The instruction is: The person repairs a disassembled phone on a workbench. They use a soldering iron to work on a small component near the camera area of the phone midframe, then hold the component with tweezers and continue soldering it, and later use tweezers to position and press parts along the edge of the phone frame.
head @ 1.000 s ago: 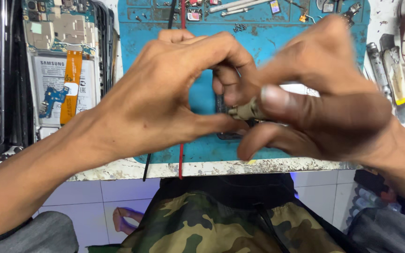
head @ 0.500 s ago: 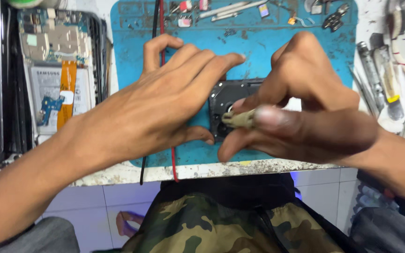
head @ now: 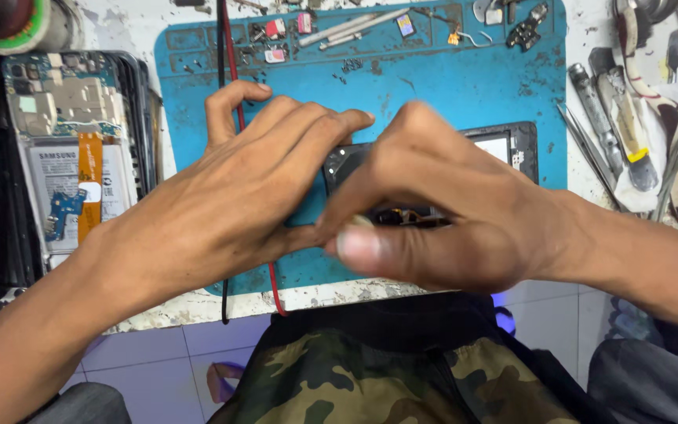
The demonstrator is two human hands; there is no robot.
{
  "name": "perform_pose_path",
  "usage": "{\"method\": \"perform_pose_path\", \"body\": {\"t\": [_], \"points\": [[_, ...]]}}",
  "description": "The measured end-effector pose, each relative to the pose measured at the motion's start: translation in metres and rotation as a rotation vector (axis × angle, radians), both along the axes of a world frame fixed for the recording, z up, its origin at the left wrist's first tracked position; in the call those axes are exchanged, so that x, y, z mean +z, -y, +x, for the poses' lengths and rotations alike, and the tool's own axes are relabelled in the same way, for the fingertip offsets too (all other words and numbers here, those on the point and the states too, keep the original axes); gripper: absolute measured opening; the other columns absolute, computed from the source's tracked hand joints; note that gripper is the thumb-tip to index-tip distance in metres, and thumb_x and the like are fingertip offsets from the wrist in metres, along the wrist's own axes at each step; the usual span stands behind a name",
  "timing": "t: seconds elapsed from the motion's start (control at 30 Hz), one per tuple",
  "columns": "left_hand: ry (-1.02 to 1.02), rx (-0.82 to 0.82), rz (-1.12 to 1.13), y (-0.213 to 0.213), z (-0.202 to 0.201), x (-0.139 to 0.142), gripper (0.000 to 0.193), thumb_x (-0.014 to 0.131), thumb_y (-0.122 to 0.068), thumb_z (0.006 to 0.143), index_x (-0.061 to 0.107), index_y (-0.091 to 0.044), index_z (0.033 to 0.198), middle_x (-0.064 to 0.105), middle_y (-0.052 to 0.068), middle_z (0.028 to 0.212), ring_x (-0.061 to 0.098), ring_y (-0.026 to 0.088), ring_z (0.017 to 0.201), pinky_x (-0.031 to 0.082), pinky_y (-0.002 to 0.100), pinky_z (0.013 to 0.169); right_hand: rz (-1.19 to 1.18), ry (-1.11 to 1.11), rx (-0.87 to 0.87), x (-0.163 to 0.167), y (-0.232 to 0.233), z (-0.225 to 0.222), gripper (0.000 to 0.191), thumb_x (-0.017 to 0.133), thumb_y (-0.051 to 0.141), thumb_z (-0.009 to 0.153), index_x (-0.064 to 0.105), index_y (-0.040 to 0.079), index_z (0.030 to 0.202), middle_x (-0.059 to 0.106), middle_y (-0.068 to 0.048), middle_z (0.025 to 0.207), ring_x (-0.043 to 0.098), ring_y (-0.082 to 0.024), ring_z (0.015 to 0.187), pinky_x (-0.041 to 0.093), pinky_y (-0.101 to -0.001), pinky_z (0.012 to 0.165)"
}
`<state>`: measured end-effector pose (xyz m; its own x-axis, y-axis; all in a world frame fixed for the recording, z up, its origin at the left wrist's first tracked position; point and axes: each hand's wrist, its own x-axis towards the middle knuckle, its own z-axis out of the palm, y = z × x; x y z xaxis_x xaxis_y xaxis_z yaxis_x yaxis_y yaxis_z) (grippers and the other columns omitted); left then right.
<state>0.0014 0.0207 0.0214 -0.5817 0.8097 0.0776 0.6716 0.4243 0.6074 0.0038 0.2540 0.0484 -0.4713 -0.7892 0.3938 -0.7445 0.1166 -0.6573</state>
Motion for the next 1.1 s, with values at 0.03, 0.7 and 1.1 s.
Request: {"method": "perform_pose_path", "body": {"t": [0.03,0.7,1.1], "points": [[0.0,0.003,-0.014,-0.001,0.0,0.0,0.091,0.085,-0.027,0.071,0.042,0.001,0.146,0.055,0.013,0.125,0.051,0.031,0.123,0.024,0.058,0.111,0.038,0.167,-0.031,0.004,-0.001,0.002,0.052,0.083,0.003,0.089,0.052,0.014,0.129,0.062,-0.006,0.105,0.053,-0.021,0.094,0.049,-0.0316,0.076],[-0.101,-0.02,0.009,0.007,0.008,-0.01,0.092,0.088,-0.045,0.073,0.048,0.0,0.144,0.052,0.014,0.122,0.051,0.033,0.122,0.024,0.062,0.109,0.125,0.124,-0.173,0.022,-0.015,0.0,0.053,0.082,0.004,0.091,0.052,0.006,0.134,0.072,-0.014,0.114,0.073,-0.028,0.103,0.061,-0.0355,0.087],[-0.172,-0.118,0.079,0.011,0.008,-0.03,0.053,0.082,-0.037,0.079,0.07,-0.014,0.125,0.044,0.021,0.142,0.041,0.035,0.136,0.027,0.063,0.108,0.115,0.852,-0.159,-0.07,-0.093,0.032,0.034,0.07,0.008,0.092,0.064,-0.009,0.121,0.079,-0.019,0.11,0.081,-0.018,0.094,0.064,-0.0234,0.081]]}}
